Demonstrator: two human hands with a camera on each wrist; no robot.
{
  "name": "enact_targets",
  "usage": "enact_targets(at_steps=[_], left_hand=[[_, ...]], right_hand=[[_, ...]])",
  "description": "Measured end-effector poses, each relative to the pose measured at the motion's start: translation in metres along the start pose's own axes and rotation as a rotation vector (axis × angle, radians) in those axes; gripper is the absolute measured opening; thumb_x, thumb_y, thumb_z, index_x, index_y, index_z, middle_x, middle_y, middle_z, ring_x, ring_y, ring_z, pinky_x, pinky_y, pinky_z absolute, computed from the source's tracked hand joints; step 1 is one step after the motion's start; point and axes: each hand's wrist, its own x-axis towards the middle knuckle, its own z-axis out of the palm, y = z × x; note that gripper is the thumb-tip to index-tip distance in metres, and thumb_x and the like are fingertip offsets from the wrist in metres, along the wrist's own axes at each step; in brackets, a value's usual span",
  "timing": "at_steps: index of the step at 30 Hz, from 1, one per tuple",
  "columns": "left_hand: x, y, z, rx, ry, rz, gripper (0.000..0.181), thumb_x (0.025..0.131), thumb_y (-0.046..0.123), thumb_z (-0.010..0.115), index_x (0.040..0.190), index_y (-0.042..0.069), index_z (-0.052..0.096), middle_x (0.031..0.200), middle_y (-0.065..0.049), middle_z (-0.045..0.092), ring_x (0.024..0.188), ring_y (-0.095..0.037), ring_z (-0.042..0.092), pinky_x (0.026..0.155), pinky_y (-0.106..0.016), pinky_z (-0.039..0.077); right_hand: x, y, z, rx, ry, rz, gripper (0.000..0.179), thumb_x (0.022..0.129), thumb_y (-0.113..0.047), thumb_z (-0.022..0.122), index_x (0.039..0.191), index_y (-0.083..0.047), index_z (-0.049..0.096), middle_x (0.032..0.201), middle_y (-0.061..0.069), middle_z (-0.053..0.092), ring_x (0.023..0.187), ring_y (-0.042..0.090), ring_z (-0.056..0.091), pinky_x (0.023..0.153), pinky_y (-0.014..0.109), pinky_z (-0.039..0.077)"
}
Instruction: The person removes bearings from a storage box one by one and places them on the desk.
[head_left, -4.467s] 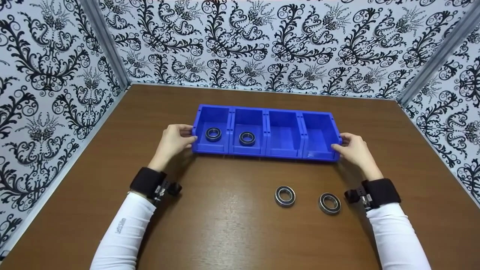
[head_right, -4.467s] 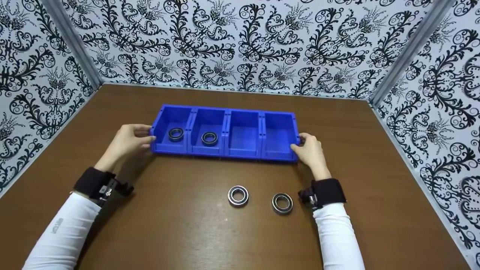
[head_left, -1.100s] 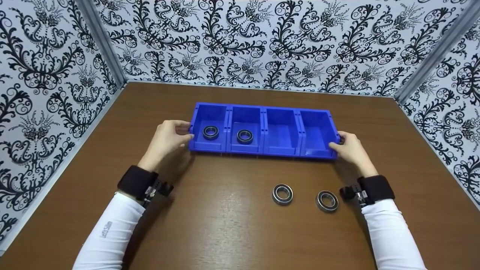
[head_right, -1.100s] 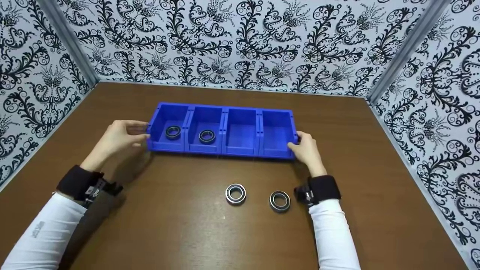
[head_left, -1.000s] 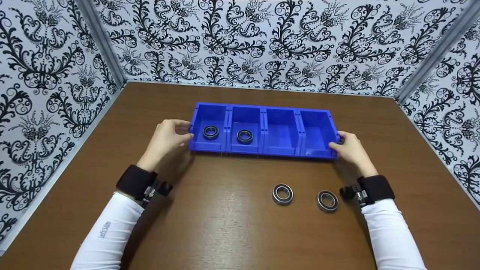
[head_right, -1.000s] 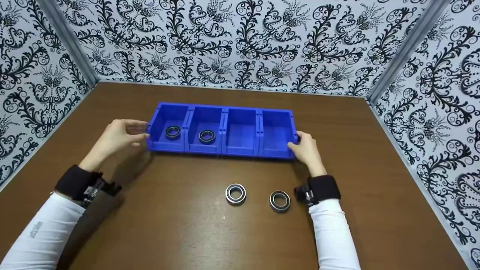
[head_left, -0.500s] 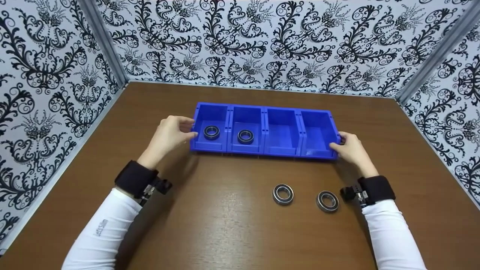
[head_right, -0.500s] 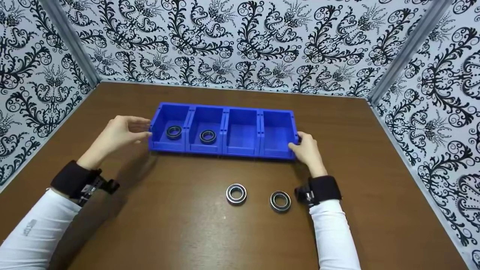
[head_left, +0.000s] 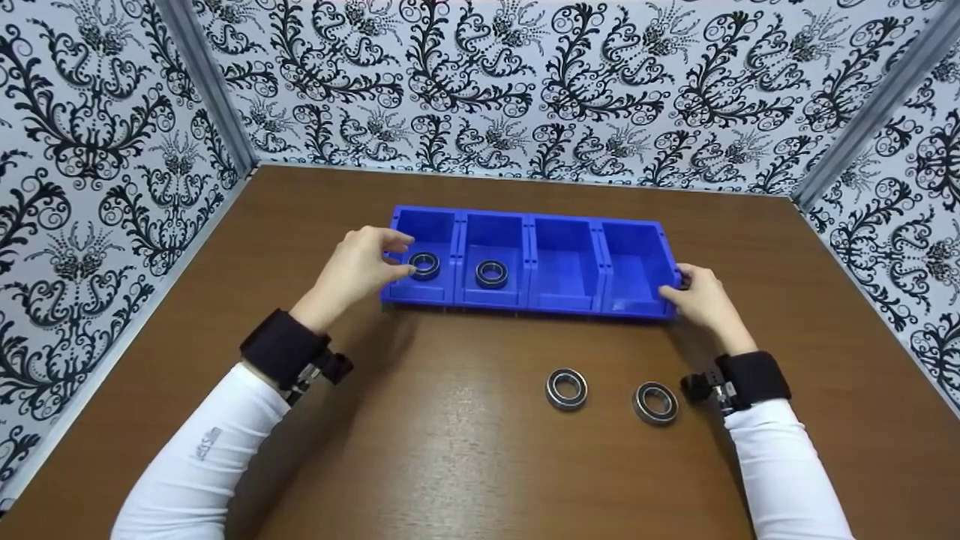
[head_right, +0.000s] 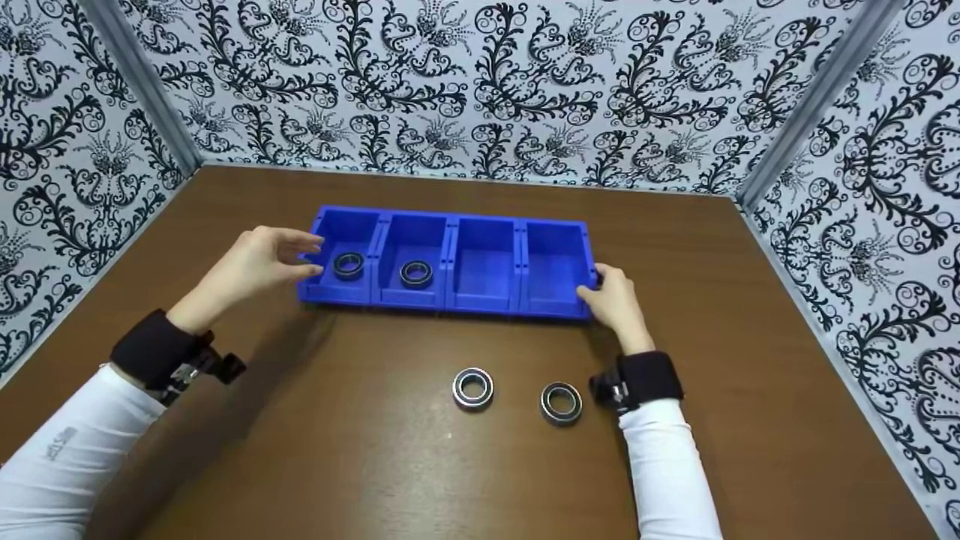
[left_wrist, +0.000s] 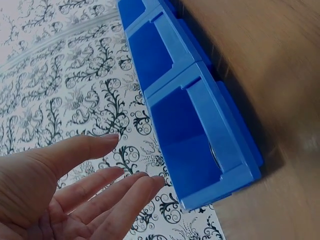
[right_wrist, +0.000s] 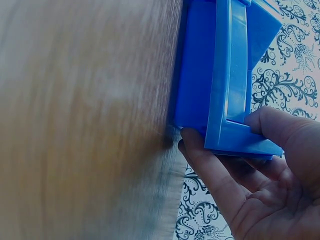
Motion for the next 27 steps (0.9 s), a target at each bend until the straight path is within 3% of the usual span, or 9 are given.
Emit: enact_targets(at_steps=[8, 17, 27], left_hand=[[0.003, 0.018, 0.005, 0.057, -0.014, 0.04, 0.047, 0.088, 0.017, 0.079, 0.132, 0.003, 0.068, 0.125, -0.018, 0.074, 0.116, -0.034, 0.072, 0.097, -0.049, 0.06], [0.012, 0.033, 0.012, 0.096, -0.036, 0.081, 0.047, 0.088, 0.016, 0.08, 0.131, 0.003, 0.069, 0.124, -0.018, 0.074, 0.117, -0.033, 0.071, 0.1, -0.05, 0.059], [0.023, 0.044, 0.02, 0.087, -0.074, 0.12, 0.049, 0.088, 0.014, 0.08, 0.132, 0.0, 0.067, 0.128, -0.017, 0.073, 0.117, -0.031, 0.072, 0.101, -0.044, 0.06]], right_hand=[[0.0, 0.001, 0.0, -0.003, 0.002, -0.001, 0.05, 0.097, -0.009, 0.058, 0.14, 0.014, 0.051, 0.12, 0.034, 0.066, 0.081, 0.006, 0.061, 0.064, 0.012, 0.05], [-0.001, 0.0, 0.0, -0.031, 0.002, 0.0, 0.051, 0.098, -0.012, 0.058, 0.142, 0.013, 0.05, 0.126, 0.035, 0.065, 0.097, 0.024, 0.065, 0.067, 0.011, 0.047], [0.0, 0.002, -0.001, -0.023, 0.006, 0.002, 0.049, 0.098, -0.011, 0.059, 0.139, 0.013, 0.052, 0.122, 0.033, 0.066, 0.09, 0.014, 0.063, 0.066, 0.011, 0.047]])
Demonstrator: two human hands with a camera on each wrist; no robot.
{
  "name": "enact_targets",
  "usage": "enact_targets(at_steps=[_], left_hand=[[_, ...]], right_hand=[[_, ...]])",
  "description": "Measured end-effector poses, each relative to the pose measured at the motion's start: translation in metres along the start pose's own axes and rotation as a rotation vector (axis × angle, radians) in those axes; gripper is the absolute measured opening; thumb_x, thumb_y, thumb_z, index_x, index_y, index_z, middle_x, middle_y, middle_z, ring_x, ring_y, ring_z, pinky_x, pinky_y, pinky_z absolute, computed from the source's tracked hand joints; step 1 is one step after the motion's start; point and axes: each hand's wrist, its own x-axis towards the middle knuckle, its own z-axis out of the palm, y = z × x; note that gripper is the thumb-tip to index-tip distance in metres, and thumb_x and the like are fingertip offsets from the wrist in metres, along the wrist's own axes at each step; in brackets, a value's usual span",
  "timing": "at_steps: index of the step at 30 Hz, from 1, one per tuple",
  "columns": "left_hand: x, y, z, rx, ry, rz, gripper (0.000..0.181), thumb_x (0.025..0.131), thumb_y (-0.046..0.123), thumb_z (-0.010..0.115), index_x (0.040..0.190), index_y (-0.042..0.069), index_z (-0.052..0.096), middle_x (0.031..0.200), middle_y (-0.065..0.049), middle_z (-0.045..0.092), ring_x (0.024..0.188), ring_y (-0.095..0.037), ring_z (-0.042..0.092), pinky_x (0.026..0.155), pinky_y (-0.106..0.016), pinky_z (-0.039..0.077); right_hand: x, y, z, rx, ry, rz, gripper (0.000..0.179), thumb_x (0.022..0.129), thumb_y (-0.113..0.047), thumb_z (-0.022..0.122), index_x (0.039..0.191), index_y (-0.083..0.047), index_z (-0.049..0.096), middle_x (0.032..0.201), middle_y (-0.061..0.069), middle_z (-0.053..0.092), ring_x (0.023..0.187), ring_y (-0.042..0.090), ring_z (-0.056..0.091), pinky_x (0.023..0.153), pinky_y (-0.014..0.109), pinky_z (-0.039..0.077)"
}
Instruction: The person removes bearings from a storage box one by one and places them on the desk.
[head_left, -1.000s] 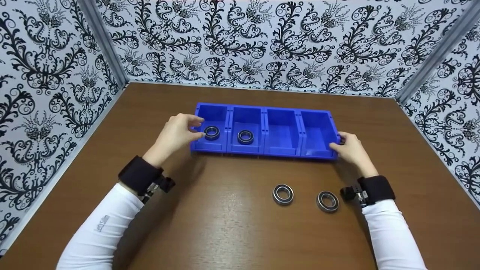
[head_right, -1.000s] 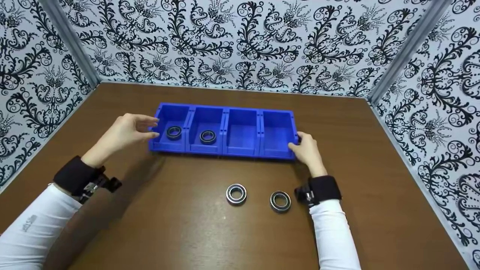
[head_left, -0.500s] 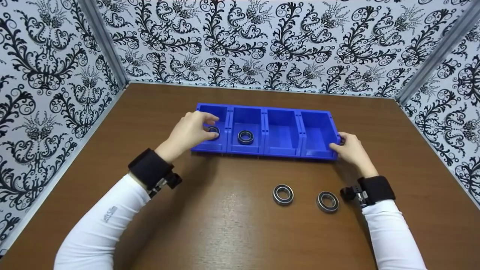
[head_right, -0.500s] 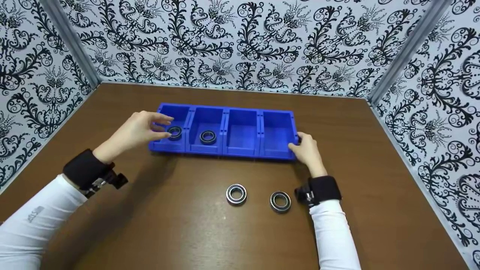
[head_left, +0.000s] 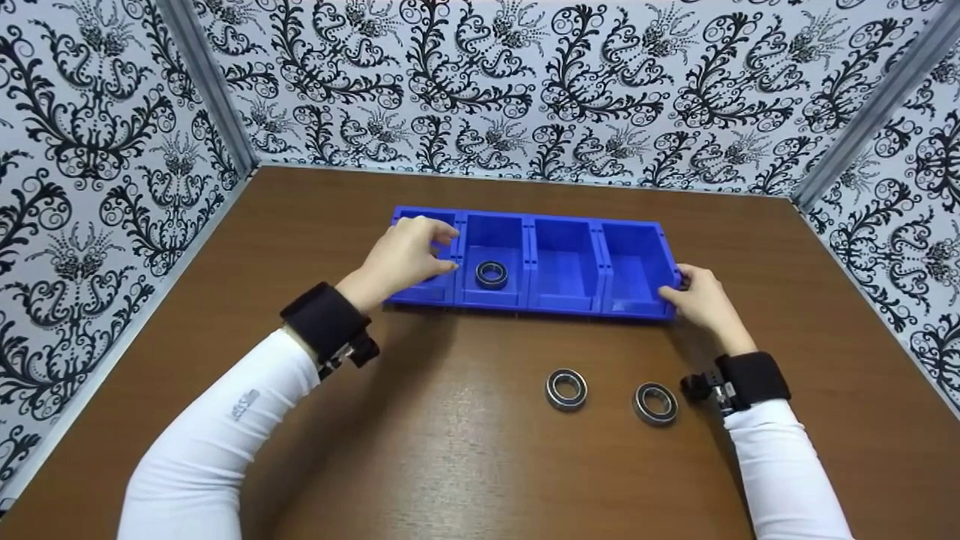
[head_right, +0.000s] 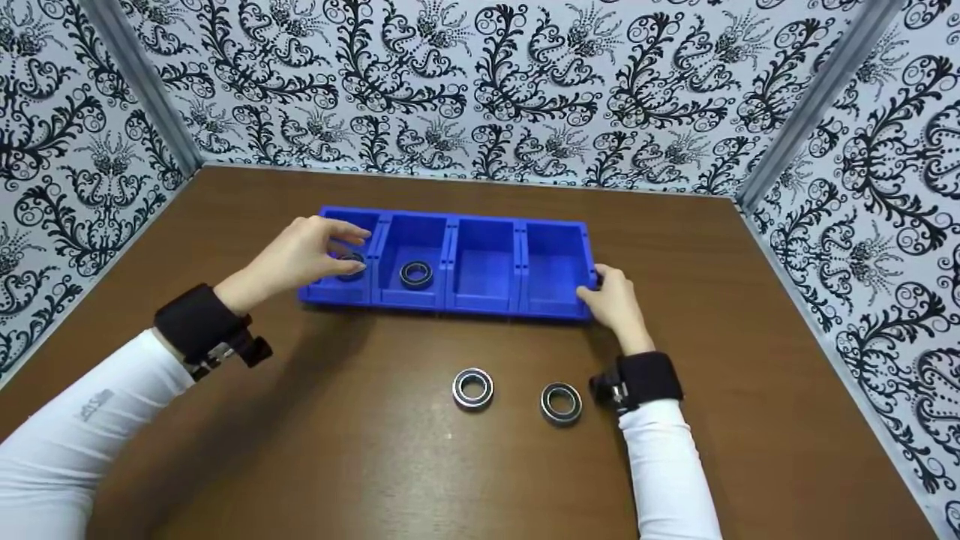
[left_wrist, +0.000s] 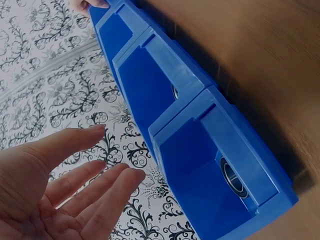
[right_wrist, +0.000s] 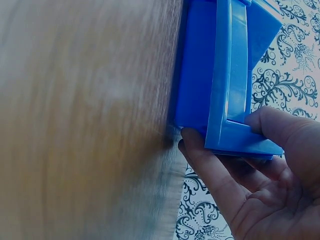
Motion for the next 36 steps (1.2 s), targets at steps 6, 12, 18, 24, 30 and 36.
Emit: enact_targets(at_steps=[6, 12, 18, 24, 30, 36], left_hand=[[0.006, 0.004, 0.006, 0.004, -0.023, 0.025, 0.05, 0.087, 0.011, 0.08, 0.133, 0.0, 0.066, 0.131, -0.017, 0.072, 0.119, -0.031, 0.071, 0.104, -0.043, 0.059], [0.014, 0.009, 0.013, 0.036, -0.042, 0.031, 0.048, 0.087, 0.011, 0.08, 0.132, 0.002, 0.068, 0.126, -0.017, 0.074, 0.108, -0.03, 0.073, 0.098, -0.043, 0.06], [0.02, 0.015, 0.018, 0.071, -0.064, 0.01, 0.048, 0.086, 0.012, 0.08, 0.132, 0.004, 0.068, 0.128, -0.015, 0.073, 0.102, -0.028, 0.073, 0.097, -0.043, 0.059], [0.027, 0.018, 0.025, 0.098, -0.086, 0.012, 0.048, 0.087, 0.014, 0.08, 0.133, 0.005, 0.068, 0.131, -0.014, 0.072, 0.117, -0.029, 0.07, 0.106, -0.044, 0.056], [0.033, 0.019, 0.032, 0.126, -0.114, 0.017, 0.051, 0.087, 0.016, 0.08, 0.135, 0.005, 0.066, 0.137, -0.014, 0.069, 0.13, -0.03, 0.064, 0.113, -0.044, 0.052], [0.039, 0.018, 0.039, 0.14, -0.136, 0.019, 0.051, 0.088, 0.016, 0.079, 0.136, 0.004, 0.065, 0.141, -0.013, 0.066, 0.134, -0.03, 0.061, 0.115, -0.043, 0.05]], right_hand=[[-0.001, -0.001, 0.0, 0.002, 0.008, -0.003, 0.047, 0.098, -0.011, 0.058, 0.139, 0.013, 0.053, 0.122, 0.032, 0.066, 0.089, 0.014, 0.061, 0.067, 0.01, 0.046], [-0.001, -0.001, 0.001, 0.017, 0.001, -0.007, 0.049, 0.097, -0.01, 0.057, 0.14, 0.014, 0.051, 0.123, 0.035, 0.066, 0.09, 0.015, 0.064, 0.066, 0.01, 0.048], [-0.001, -0.001, 0.002, 0.022, -0.004, -0.01, 0.051, 0.098, -0.009, 0.057, 0.141, 0.015, 0.049, 0.125, 0.038, 0.064, 0.095, 0.022, 0.069, 0.065, 0.01, 0.049], [-0.001, -0.002, 0.002, 0.002, 0.0, -0.011, 0.051, 0.097, -0.009, 0.057, 0.141, 0.015, 0.049, 0.126, 0.037, 0.064, 0.103, 0.03, 0.067, 0.068, 0.008, 0.047], [0.0, -0.001, 0.001, 0.004, -0.004, -0.018, 0.051, 0.098, -0.009, 0.056, 0.141, 0.016, 0.048, 0.128, 0.039, 0.063, 0.109, 0.035, 0.066, 0.072, 0.008, 0.046], [0.0, 0.0, 0.0, 0.008, -0.011, -0.01, 0.053, 0.098, -0.011, 0.058, 0.142, 0.017, 0.047, 0.13, 0.04, 0.061, 0.109, 0.034, 0.067, 0.073, 0.011, 0.049]])
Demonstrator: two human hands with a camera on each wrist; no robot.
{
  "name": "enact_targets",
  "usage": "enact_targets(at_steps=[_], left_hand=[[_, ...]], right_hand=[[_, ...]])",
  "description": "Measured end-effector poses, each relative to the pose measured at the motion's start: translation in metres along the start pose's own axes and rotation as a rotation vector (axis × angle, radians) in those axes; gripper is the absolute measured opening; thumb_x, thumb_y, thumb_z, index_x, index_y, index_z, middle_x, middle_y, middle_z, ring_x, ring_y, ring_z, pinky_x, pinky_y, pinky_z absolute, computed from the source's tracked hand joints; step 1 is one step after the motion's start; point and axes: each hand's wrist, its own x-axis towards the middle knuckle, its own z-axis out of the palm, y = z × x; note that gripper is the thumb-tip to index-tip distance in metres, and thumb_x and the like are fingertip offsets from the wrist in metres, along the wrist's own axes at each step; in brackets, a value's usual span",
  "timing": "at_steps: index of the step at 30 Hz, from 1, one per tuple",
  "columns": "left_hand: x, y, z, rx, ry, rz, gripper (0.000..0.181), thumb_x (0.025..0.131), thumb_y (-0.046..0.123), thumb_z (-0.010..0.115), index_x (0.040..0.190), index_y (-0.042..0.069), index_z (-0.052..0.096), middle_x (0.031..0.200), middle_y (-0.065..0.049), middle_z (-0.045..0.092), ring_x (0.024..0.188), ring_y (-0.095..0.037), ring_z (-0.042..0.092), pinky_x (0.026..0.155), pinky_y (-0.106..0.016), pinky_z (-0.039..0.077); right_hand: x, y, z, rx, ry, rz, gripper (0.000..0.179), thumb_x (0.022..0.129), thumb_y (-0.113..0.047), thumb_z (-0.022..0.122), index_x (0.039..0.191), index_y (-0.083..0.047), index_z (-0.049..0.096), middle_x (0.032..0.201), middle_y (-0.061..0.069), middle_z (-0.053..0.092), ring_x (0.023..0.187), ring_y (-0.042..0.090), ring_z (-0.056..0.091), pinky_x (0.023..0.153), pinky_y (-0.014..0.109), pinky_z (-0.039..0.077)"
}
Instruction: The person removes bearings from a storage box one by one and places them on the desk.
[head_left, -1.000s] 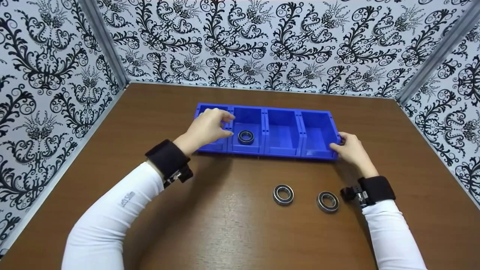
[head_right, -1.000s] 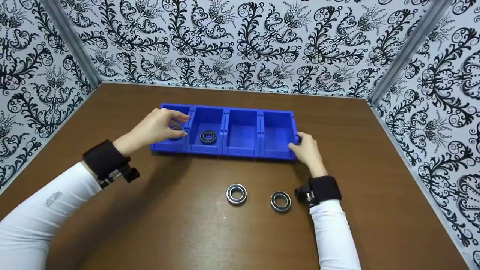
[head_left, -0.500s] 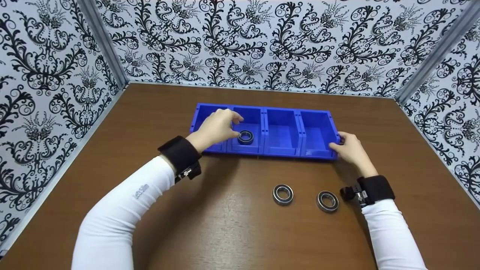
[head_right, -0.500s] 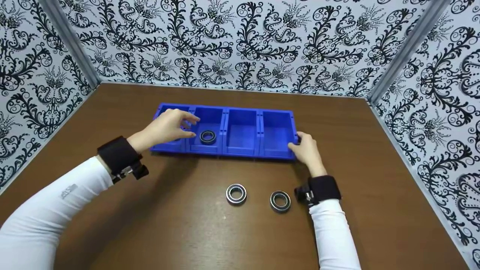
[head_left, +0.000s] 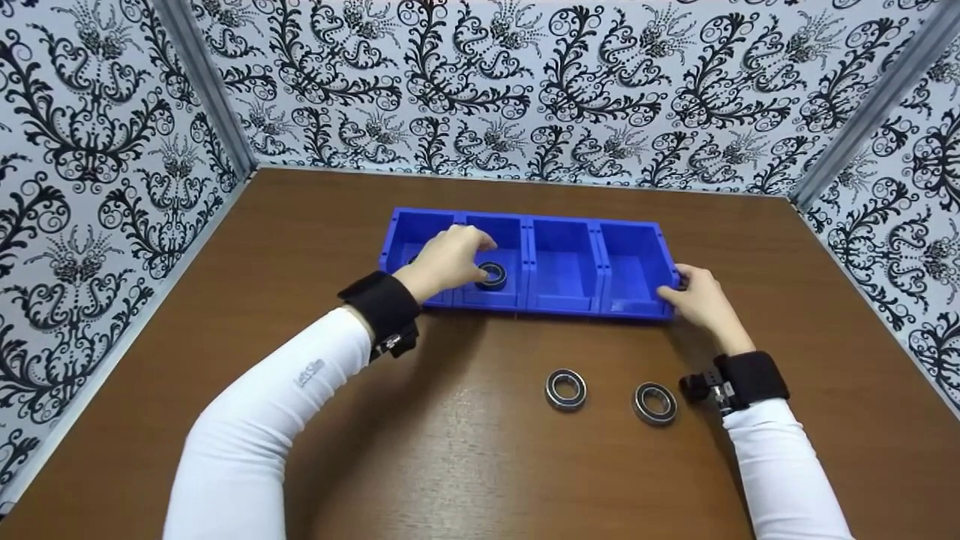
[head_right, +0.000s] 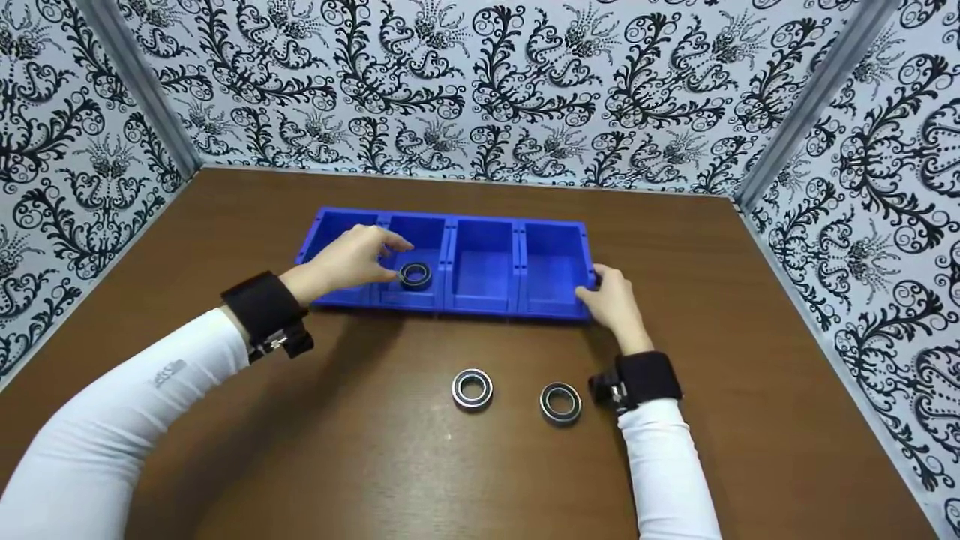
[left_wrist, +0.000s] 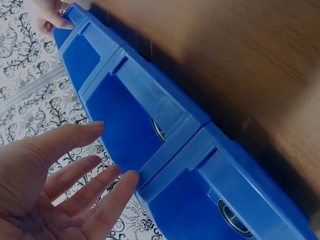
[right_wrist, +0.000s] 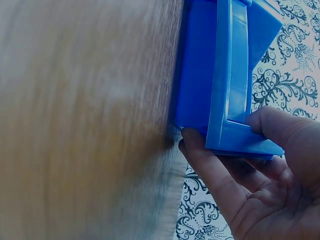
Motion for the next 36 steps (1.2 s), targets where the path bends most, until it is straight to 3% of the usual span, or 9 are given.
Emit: enact_targets(at_steps=[17, 27, 36], left_hand=[[0.013, 0.006, 0.011, 0.04, -0.009, -0.005, 0.051, 0.086, 0.01, 0.077, 0.135, 0.005, 0.066, 0.14, -0.013, 0.067, 0.133, -0.034, 0.062, 0.114, -0.048, 0.051], [0.019, 0.01, 0.02, 0.105, -0.003, 0.02, 0.049, 0.083, 0.006, 0.074, 0.132, 0.002, 0.068, 0.136, -0.015, 0.069, 0.129, -0.035, 0.064, 0.109, -0.049, 0.054], [0.027, 0.015, 0.031, 0.158, 0.0, -0.038, 0.043, 0.084, 0.004, 0.074, 0.127, 0.005, 0.071, 0.13, -0.017, 0.071, 0.12, -0.038, 0.069, 0.099, -0.054, 0.059]], right_hand=[[-0.002, -0.002, 0.001, -0.014, 0.017, 0.0, 0.052, 0.097, -0.011, 0.057, 0.142, 0.015, 0.049, 0.126, 0.037, 0.065, 0.1, 0.027, 0.067, 0.068, 0.009, 0.046], [-0.001, -0.002, 0.002, -0.003, 0.012, 0.006, 0.052, 0.098, -0.012, 0.057, 0.142, 0.015, 0.048, 0.13, 0.037, 0.063, 0.111, 0.034, 0.065, 0.073, 0.009, 0.045], [-0.001, 0.0, 0.0, 0.004, -0.009, 0.021, 0.055, 0.1, -0.013, 0.057, 0.146, 0.015, 0.044, 0.133, 0.039, 0.06, 0.111, 0.035, 0.066, 0.073, 0.012, 0.048]])
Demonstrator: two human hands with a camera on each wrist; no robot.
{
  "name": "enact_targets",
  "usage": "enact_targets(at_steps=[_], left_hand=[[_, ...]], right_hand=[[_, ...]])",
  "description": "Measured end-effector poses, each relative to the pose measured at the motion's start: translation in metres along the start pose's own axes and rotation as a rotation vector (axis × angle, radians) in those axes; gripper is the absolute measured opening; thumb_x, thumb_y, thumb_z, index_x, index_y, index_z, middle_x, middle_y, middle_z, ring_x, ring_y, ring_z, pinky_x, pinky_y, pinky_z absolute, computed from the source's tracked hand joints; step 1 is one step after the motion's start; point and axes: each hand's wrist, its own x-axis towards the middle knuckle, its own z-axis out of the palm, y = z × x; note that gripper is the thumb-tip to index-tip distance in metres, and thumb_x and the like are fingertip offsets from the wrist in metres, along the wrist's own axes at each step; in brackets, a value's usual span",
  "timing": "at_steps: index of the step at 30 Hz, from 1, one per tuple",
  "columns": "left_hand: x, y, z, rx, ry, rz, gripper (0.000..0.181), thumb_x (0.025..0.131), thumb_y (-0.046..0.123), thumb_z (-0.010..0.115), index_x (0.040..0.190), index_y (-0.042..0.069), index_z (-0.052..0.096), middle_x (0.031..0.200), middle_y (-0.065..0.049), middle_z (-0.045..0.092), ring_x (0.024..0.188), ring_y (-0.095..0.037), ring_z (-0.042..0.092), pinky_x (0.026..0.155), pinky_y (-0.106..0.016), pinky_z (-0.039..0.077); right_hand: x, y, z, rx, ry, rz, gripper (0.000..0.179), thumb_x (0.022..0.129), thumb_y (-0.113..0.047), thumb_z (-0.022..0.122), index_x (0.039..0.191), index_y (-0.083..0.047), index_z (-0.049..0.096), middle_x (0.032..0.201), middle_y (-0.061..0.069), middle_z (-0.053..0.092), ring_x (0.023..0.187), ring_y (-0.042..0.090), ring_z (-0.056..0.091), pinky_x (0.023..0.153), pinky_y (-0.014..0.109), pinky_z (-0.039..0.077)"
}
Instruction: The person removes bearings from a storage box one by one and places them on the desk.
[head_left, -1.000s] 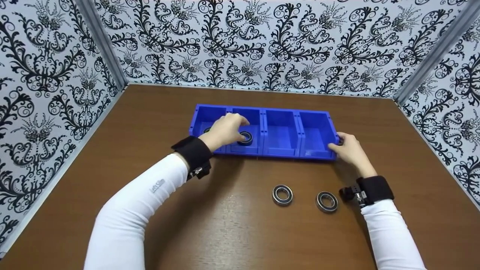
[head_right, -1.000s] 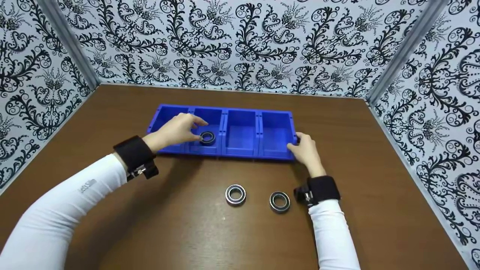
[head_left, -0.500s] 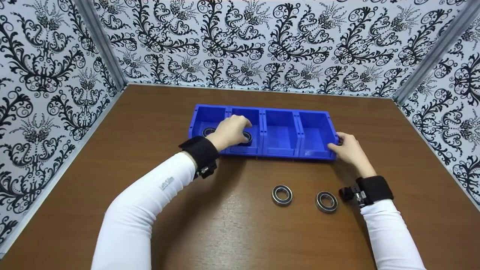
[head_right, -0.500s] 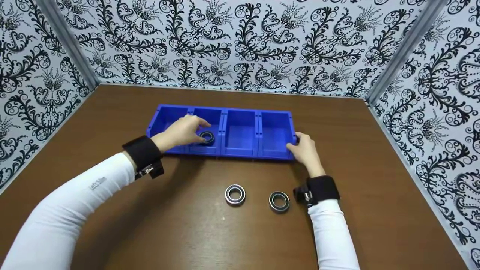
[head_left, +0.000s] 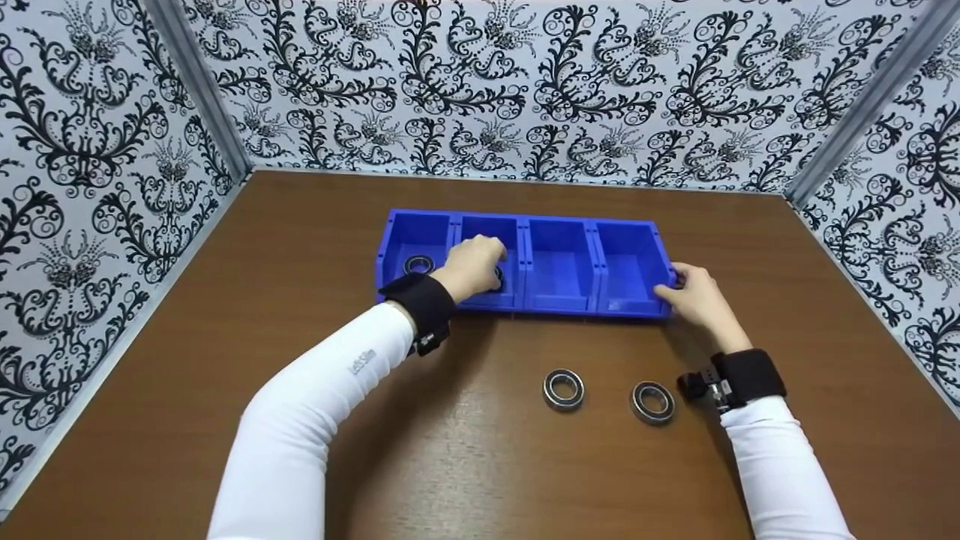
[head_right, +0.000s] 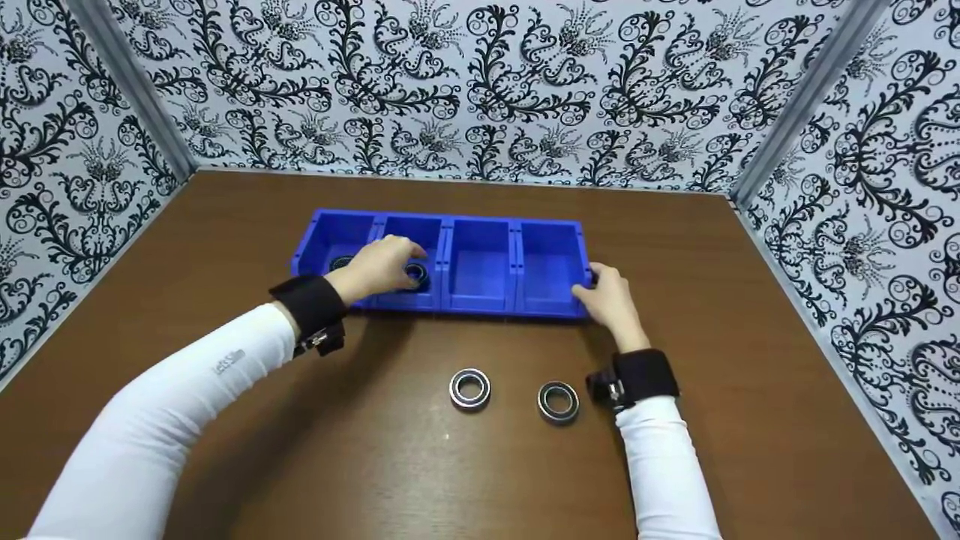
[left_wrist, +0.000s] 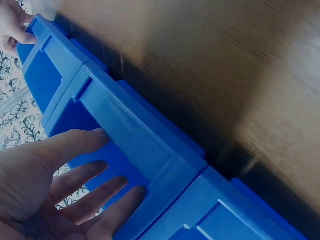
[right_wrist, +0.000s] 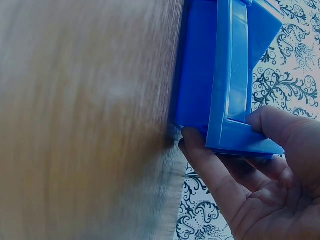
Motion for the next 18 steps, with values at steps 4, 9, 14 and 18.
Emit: enact_targets(at_steps=[4, 9, 14, 18], left_hand=[[0.003, 0.0, 0.003, 0.005, 0.008, -0.009, 0.041, 0.084, 0.002, 0.072, 0.125, 0.005, 0.072, 0.128, -0.019, 0.072, 0.118, -0.039, 0.069, 0.097, -0.055, 0.06], [0.006, 0.003, 0.005, 0.005, 0.008, -0.027, 0.037, 0.084, 0.001, 0.072, 0.121, 0.003, 0.072, 0.124, -0.02, 0.073, 0.115, -0.04, 0.07, 0.095, -0.055, 0.06], [0.008, 0.005, 0.009, 0.027, 0.006, -0.046, 0.03, 0.084, 0.002, 0.072, 0.115, 0.001, 0.072, 0.121, -0.022, 0.074, 0.113, -0.041, 0.071, 0.092, -0.056, 0.061], [0.012, 0.004, 0.014, 0.044, 0.013, -0.06, 0.023, 0.085, 0.001, 0.071, 0.108, -0.001, 0.072, 0.118, -0.023, 0.074, 0.11, -0.042, 0.072, 0.089, -0.057, 0.062]], right_hand=[[0.001, -0.001, 0.0, -0.008, -0.016, 0.01, 0.058, 0.101, -0.014, 0.056, 0.149, 0.015, 0.039, 0.136, 0.042, 0.057, 0.11, 0.037, 0.068, 0.07, 0.015, 0.05], [0.001, 0.0, -0.001, -0.007, -0.011, 0.011, 0.058, 0.101, -0.014, 0.056, 0.148, 0.016, 0.04, 0.136, 0.041, 0.057, 0.112, 0.037, 0.066, 0.073, 0.015, 0.051], [0.0, 0.0, -0.001, -0.003, -0.005, 0.006, 0.056, 0.101, -0.013, 0.056, 0.146, 0.016, 0.042, 0.135, 0.04, 0.058, 0.113, 0.036, 0.066, 0.075, 0.014, 0.051], [0.0, -0.001, 0.0, 0.005, -0.009, 0.012, 0.056, 0.101, -0.013, 0.056, 0.146, 0.016, 0.042, 0.136, 0.04, 0.058, 0.113, 0.037, 0.066, 0.077, 0.016, 0.053]])
